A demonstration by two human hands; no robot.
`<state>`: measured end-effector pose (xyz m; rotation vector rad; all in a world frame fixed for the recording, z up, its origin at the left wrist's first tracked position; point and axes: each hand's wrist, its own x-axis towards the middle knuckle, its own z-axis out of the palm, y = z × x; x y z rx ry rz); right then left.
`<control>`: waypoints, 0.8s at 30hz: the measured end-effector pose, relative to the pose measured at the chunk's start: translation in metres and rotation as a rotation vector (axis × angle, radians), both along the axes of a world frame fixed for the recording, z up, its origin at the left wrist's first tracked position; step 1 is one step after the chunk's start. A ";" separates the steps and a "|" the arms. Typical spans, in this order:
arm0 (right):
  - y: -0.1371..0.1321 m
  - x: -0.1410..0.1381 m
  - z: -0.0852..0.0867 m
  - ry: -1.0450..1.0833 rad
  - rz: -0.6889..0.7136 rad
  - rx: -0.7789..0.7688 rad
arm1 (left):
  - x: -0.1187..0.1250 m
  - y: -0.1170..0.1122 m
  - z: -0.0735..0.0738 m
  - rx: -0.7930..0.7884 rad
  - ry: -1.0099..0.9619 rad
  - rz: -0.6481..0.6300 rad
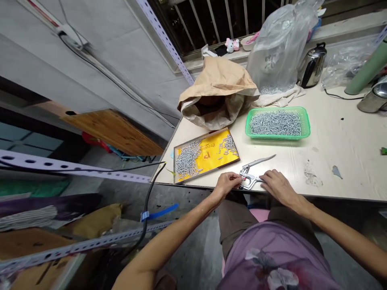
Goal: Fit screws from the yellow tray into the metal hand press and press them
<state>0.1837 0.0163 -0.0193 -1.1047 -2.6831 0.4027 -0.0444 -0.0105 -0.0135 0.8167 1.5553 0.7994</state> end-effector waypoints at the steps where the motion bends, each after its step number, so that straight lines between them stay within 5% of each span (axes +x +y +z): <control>1: -0.001 -0.001 -0.001 -0.001 -0.005 0.008 | 0.002 0.000 -0.002 0.007 0.021 0.007; 12: -0.006 -0.004 -0.004 0.002 -0.040 0.021 | 0.010 0.001 -0.002 -0.110 0.195 0.009; 24: -0.007 -0.005 -0.005 -0.040 -0.045 0.062 | 0.001 0.015 0.006 -0.272 0.348 -0.277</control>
